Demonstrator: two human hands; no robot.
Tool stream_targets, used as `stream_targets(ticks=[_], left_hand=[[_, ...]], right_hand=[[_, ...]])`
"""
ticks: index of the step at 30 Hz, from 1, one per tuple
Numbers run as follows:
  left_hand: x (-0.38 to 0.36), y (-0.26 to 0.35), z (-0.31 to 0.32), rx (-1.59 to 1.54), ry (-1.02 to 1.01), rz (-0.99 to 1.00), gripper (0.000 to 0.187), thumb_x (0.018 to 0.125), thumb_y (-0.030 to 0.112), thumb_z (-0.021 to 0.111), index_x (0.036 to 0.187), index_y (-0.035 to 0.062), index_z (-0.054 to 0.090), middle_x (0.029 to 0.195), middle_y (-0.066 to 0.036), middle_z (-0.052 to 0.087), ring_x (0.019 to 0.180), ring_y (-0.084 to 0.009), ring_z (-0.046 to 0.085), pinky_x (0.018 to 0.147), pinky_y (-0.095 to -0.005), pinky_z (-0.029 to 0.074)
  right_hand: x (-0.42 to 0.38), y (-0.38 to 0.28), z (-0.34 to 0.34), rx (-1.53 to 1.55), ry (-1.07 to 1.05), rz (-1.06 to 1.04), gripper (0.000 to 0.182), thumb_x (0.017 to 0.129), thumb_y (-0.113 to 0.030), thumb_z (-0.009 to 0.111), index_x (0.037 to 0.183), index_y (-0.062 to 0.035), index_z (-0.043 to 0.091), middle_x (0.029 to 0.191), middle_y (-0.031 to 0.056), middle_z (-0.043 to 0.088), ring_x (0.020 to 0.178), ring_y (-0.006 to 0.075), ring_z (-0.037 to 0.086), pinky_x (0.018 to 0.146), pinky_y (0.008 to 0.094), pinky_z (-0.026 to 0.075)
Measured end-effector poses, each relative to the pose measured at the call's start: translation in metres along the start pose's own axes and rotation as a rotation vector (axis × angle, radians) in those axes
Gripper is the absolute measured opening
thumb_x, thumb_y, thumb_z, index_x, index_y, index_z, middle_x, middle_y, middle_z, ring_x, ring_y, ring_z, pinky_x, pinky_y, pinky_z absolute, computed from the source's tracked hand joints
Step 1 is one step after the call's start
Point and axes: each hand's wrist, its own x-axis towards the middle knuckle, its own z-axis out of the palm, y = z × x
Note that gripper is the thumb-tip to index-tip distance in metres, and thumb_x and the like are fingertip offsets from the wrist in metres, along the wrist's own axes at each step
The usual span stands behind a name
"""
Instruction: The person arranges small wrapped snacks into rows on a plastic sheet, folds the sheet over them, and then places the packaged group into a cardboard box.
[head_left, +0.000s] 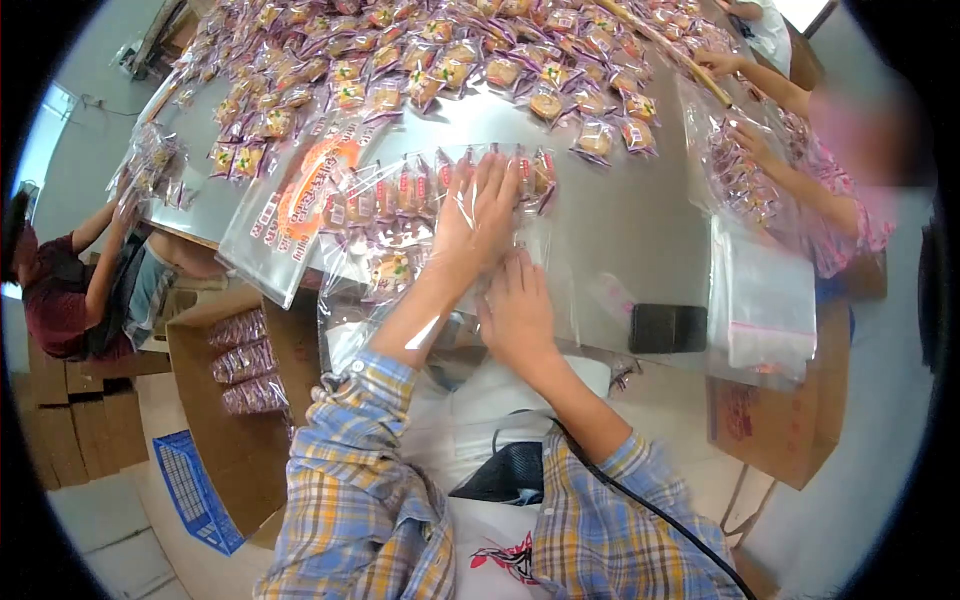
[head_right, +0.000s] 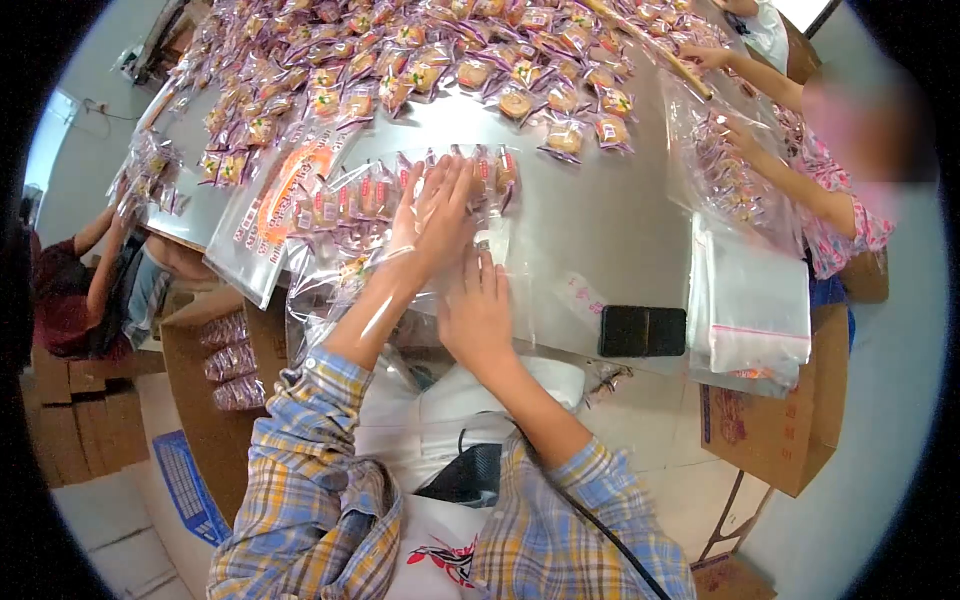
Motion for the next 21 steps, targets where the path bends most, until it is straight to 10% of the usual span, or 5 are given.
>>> stream_targets(ticks=[6,14,21], left_hand=[[-0.045,-0.038,-0.059,-0.017,-0.209,-0.299,0.064,0.092,0.030,0.072,0.149,0.0050,0.055,0.153,-0.017,0.057,0.147,-0.0324,0.048,0.123,-0.0504,0.033],[-0.052,-0.073,-0.034,-0.094,0.130,-0.151,0.059,0.089,0.022,0.073,0.141,-0.0016,0.059,0.143,-0.018,0.064,0.140,-0.0340,0.053,0.117,-0.0532,0.038],[-0.056,-0.078,-0.032,-0.013,0.122,-0.235,0.069,0.085,0.019,0.077,0.148,0.0023,0.055,0.149,-0.018,0.060,0.143,-0.0369,0.051,0.119,-0.0503,0.039]], right_hand=[[0.018,-0.007,-0.016,0.114,0.061,0.001,0.063,0.092,-0.019,0.066,0.147,0.0071,0.051,0.153,0.0256,0.051,0.144,0.0446,0.046,0.122,0.0564,0.033],[0.129,-0.025,-0.006,0.038,0.258,-0.242,0.060,0.081,-0.006,0.069,0.139,0.0051,0.058,0.148,0.0233,0.054,0.138,0.0400,0.051,0.117,0.0520,0.041],[0.151,-0.002,0.001,-0.019,0.141,-0.302,0.057,0.092,-0.020,0.066,0.147,-0.0103,0.056,0.156,0.0150,0.054,0.144,0.0360,0.049,0.122,0.0519,0.034]])
